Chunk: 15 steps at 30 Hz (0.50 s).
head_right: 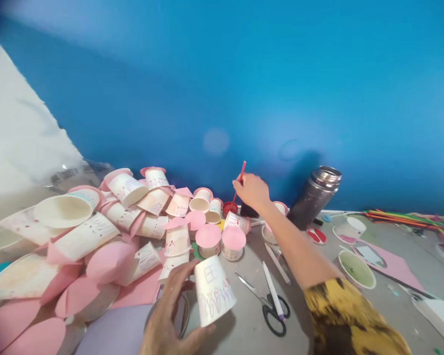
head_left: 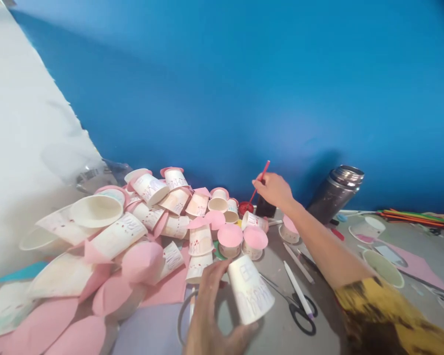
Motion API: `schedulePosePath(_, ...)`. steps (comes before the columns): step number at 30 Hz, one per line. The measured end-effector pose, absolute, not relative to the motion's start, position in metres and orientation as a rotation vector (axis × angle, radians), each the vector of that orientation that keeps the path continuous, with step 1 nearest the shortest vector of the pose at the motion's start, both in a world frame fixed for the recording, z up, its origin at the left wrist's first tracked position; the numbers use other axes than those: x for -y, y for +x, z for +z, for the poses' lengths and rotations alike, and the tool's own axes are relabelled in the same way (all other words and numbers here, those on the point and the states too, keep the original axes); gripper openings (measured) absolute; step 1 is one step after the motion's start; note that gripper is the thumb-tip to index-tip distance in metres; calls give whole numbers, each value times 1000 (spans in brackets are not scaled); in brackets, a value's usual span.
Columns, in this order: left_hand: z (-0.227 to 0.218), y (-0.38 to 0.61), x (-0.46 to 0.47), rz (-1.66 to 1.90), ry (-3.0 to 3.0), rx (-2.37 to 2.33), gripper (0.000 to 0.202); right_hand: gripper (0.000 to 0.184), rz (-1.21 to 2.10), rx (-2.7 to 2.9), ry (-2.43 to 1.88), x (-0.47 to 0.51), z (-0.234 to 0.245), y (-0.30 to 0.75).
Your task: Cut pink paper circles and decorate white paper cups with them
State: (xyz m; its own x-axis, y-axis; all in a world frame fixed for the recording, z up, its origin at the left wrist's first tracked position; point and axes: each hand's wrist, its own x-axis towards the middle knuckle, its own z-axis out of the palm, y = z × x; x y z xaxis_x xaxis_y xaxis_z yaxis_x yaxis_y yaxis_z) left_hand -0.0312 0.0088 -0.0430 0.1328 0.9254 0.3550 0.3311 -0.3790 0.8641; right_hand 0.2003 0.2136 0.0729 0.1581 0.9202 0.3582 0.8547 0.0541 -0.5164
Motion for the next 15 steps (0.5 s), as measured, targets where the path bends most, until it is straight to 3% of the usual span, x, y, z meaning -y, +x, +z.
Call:
schedulePosePath(7,-43,-66,-12,1282,1759,-1154,83,35,188,1419,-1574,-150,58,227)
schedulePosePath(11,-25,-82,-12,1250,1671,-1200,77,36,677,1094,-1196,-105,71,227)
schedulePosePath(15,-1,-91,-18,1214,1678,-1350,73,26,857,931,-1121,-52,70,226)
